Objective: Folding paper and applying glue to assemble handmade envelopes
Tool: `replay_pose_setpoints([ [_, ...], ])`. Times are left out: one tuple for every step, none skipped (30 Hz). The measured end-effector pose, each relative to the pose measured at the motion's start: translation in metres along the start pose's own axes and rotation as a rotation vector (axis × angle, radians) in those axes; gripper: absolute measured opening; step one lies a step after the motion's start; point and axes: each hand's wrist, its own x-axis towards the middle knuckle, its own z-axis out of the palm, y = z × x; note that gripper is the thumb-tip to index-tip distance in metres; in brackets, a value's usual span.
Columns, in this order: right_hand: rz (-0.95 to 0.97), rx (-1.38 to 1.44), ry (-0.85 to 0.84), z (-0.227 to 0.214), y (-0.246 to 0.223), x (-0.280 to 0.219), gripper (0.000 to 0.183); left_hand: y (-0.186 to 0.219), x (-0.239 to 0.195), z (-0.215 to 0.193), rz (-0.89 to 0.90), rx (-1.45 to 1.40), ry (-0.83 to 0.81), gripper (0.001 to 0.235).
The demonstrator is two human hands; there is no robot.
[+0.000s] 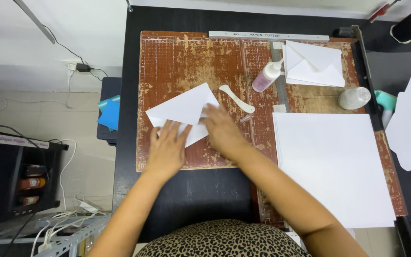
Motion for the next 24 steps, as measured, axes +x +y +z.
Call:
replay_pose_setpoints([
  [0.003, -0.001, 0.000, 0.007, -0.010, 0.002, 0.023, 0.001, 0.003, 0.010, 0.003, -0.001, 0.000, 0.051],
  [0.116, 0.118, -0.105, 0.015, -0.020, 0.003, 0.032, 0.002, 0.004, 0.020, 0.016, -0.062, -0.023, 0.051],
  [0.228, 0.238, -0.209, 0.022, -0.031, 0.005, 0.042, 0.004, 0.005, 0.030, 0.028, -0.123, -0.046, 0.052],
  [0.230, 0.238, -0.211, 0.021, -0.032, 0.003, 0.042, 0.001, 0.004, 0.030, 0.029, -0.124, -0.047, 0.052],
  [0.199, 0.202, -0.230, 0.019, -0.032, 0.002, 0.052, -0.001, 0.004, 0.029, 0.045, -0.138, -0.053, 0.054],
  [0.168, 0.169, -0.249, 0.018, -0.034, 0.000, 0.065, -0.004, 0.002, 0.028, 0.060, -0.149, -0.061, 0.057],
  [0.169, 0.171, -0.250, 0.016, -0.035, 0.000, 0.065, -0.005, -0.001, 0.022, 0.059, -0.150, -0.064, 0.057],
  [0.153, 0.170, -0.256, 0.014, -0.034, -0.001, 0.071, -0.005, -0.001, 0.017, 0.056, -0.124, -0.085, 0.056],
  [0.136, 0.169, -0.261, 0.011, -0.033, -0.002, 0.077, -0.005, -0.002, 0.012, 0.053, -0.098, -0.106, 0.057],
  [0.140, 0.166, -0.259, 0.004, -0.032, -0.001, 0.077, -0.005, -0.002, 0.012, 0.058, -0.099, -0.104, 0.057],
  [0.141, 0.142, -0.279, -0.002, -0.031, -0.001, 0.083, -0.005, -0.002, 0.012, 0.045, -0.063, -0.171, 0.061],
  [0.140, 0.120, -0.299, -0.008, -0.032, -0.001, 0.089, -0.005, -0.004, 0.012, 0.028, -0.026, -0.240, 0.065],
  [0.142, 0.120, -0.299, -0.009, -0.028, -0.004, 0.089, -0.006, -0.006, 0.010, 0.030, -0.027, -0.240, 0.065],
  [0.177, 0.111, -0.345, -0.010, -0.024, -0.005, 0.094, -0.007, -0.006, 0.009, 0.032, -0.018, -0.284, 0.073],
  [0.212, 0.102, -0.392, -0.012, -0.020, -0.008, 0.098, -0.008, -0.006, 0.007, 0.034, -0.010, -0.327, 0.080],
  [0.218, 0.099, -0.388, -0.011, -0.016, -0.011, 0.098, -0.009, -0.008, 0.003, 0.042, -0.009, -0.325, 0.080],
  [0.244, 0.086, -0.383, -0.009, -0.012, -0.015, 0.102, -0.010, -0.010, -0.001, 0.034, -0.008, -0.333, 0.081],
  [0.268, 0.075, -0.379, -0.007, -0.010, -0.018, 0.106, -0.011, -0.014, -0.005, 0.023, -0.008, -0.343, 0.081],
  [0.272, 0.074, -0.377, -0.011, -0.012, -0.021, 0.106, -0.013, -0.016, -0.010, 0.027, -0.007, -0.343, 0.081],
  [0.313, 0.078, -0.380, -0.014, -0.013, -0.023, 0.106, -0.016, -0.018, -0.015, 0.017, -0.018, -0.342, 0.077],
  [0.355, 0.081, -0.382, -0.018, -0.015, -0.026, 0.107, -0.019, -0.021, -0.020, 0.007, -0.030, -0.342, 0.073],
  [0.353, 0.080, -0.379, -0.016, -0.018, -0.029, 0.107, -0.021, -0.024, -0.017, 0.007, -0.027, -0.339, 0.073],
  [0.363, 0.051, -0.366, -0.015, -0.020, -0.032, 0.108, -0.022, -0.027, -0.014, 0.009, -0.015, -0.311, 0.075],
  [0.372, 0.023, -0.354, -0.014, -0.023, -0.036, 0.109, -0.024, -0.031, -0.010, 0.009, -0.005, -0.283, 0.076],
])
